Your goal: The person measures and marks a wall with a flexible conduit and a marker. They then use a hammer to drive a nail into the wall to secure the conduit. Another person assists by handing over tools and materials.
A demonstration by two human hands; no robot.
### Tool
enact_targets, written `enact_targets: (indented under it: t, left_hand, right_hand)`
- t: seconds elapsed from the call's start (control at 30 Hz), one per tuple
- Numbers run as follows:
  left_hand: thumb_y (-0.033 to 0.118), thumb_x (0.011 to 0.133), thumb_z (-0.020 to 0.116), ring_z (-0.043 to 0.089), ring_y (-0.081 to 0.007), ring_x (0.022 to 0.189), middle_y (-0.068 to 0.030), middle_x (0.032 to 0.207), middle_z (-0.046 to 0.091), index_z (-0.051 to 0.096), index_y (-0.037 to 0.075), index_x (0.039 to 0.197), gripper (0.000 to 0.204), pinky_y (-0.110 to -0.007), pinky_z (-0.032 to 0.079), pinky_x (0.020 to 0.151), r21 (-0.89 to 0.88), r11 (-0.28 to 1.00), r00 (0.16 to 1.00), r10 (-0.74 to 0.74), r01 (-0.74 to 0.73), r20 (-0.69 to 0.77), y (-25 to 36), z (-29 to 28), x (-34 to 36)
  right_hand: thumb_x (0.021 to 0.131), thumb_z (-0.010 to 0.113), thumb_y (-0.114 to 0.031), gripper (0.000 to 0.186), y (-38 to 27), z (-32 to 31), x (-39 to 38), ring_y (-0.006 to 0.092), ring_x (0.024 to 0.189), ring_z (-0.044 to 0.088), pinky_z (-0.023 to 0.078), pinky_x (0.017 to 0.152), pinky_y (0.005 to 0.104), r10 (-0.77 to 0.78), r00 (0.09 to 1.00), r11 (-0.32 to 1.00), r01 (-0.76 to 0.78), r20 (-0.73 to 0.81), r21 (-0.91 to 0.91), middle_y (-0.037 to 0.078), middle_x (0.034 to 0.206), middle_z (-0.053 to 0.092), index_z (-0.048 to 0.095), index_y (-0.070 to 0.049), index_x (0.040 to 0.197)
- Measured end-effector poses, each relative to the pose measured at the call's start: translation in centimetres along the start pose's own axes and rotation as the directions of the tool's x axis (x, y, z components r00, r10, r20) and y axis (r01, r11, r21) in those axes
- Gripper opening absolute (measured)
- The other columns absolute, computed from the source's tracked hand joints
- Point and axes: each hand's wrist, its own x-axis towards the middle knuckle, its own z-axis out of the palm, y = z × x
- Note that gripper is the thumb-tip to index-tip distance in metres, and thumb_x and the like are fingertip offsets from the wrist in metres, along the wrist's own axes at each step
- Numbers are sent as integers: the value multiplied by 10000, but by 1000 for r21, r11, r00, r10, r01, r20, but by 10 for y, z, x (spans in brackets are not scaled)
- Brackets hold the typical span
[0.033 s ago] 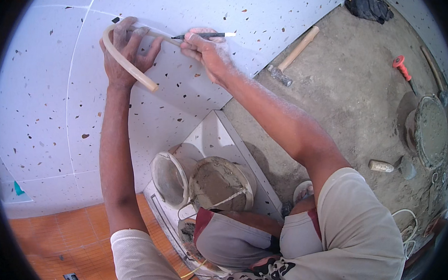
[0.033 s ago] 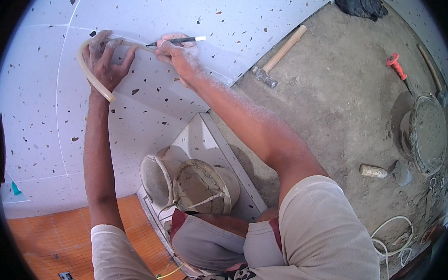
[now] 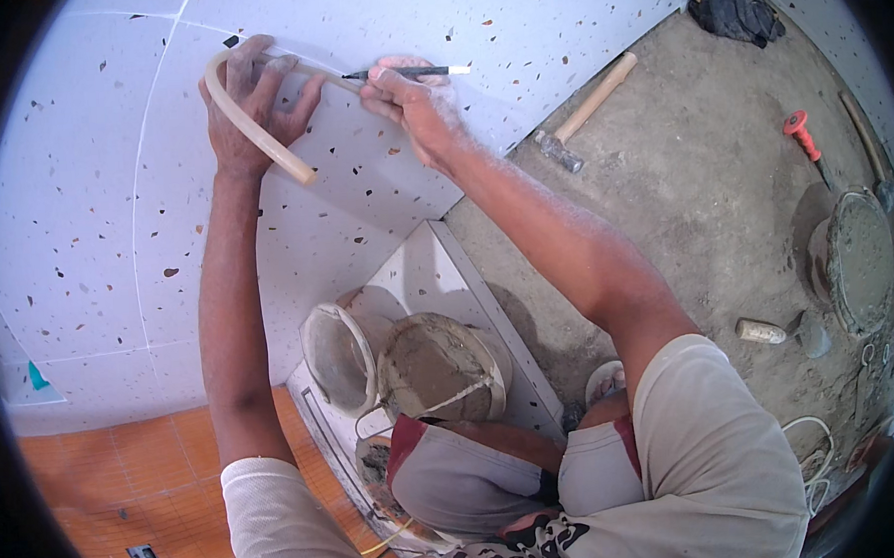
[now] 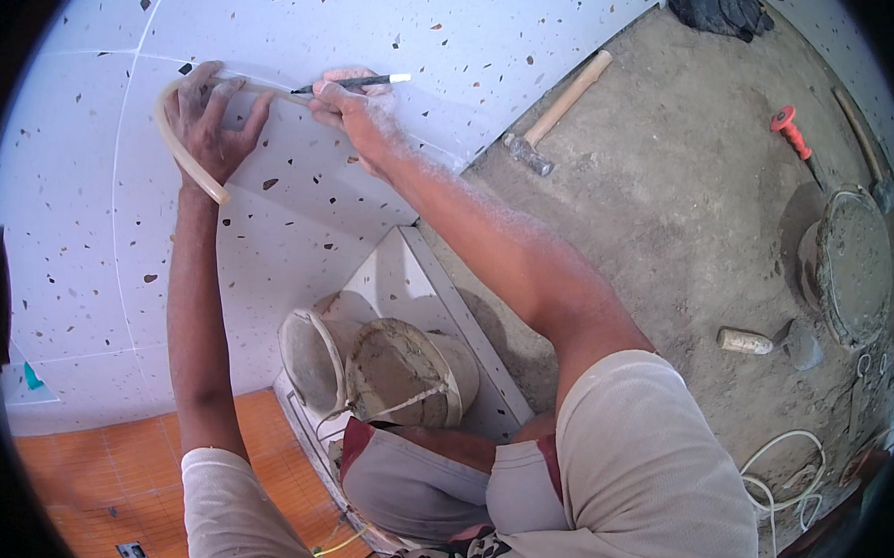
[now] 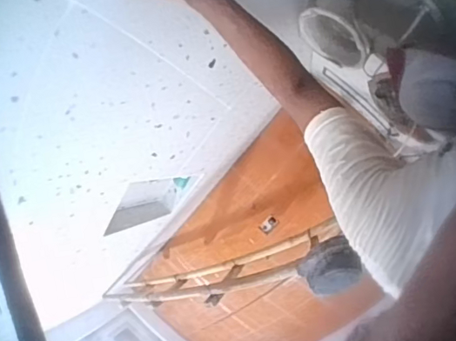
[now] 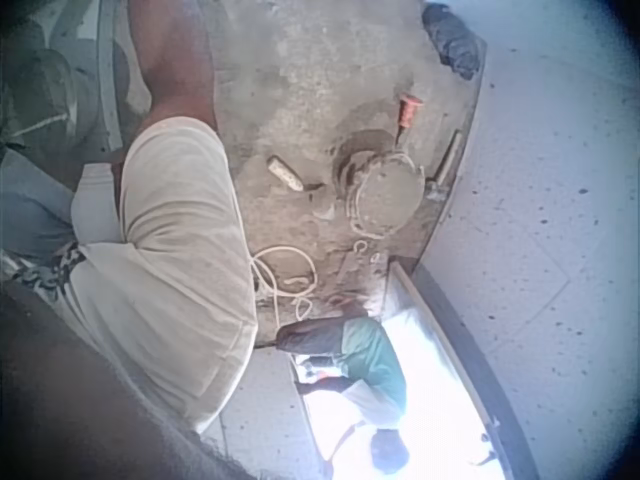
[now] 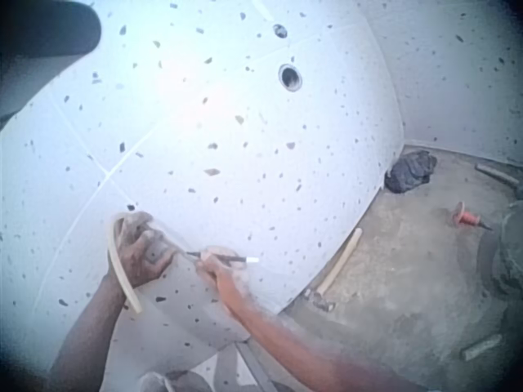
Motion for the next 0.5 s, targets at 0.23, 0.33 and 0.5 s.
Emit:
enact_targets:
  t: [0.23, 0.33, 0.5]
  left_hand:
    - [346, 689, 838, 539, -245, 1059, -36, 1195, 578, 678, 141, 943, 364, -420, 416, 911, 0, 1000, 1000, -7, 7, 10, 0, 0, 0]
    - [351, 692, 839, 536, -243, 1068, -32, 1196, 578, 679, 145, 942, 362, -424, 418, 915, 1, 1000, 1000, -16, 16, 23, 0, 0, -1]
    - [368, 694, 840, 528, -234, 1084, -30, 1205, 575, 684, 148, 948, 370, -424, 422, 925, 16, 1000, 999, -16, 15, 31, -1, 2, -2]
  right_hand:
    - [887, 685, -136, 266, -1, 1, 1, 193, 909, 648, 570, 889, 342, -7, 1000, 1000, 7, 2, 7, 100, 994, 624, 551, 4, 1070]
    - [890, 682, -136, 264, 0, 1, 0, 195, 911, 648, 569, 892, 341, -8, 1000, 1000, 8, -2, -14, 101, 993, 623, 550, 4, 1070]
    - [897, 673, -128, 245, 0, 0, 1, 192, 919, 648, 568, 898, 340, -17, 1000, 1000, 18, 7, -23, 100, 1002, 620, 553, 2, 1067]
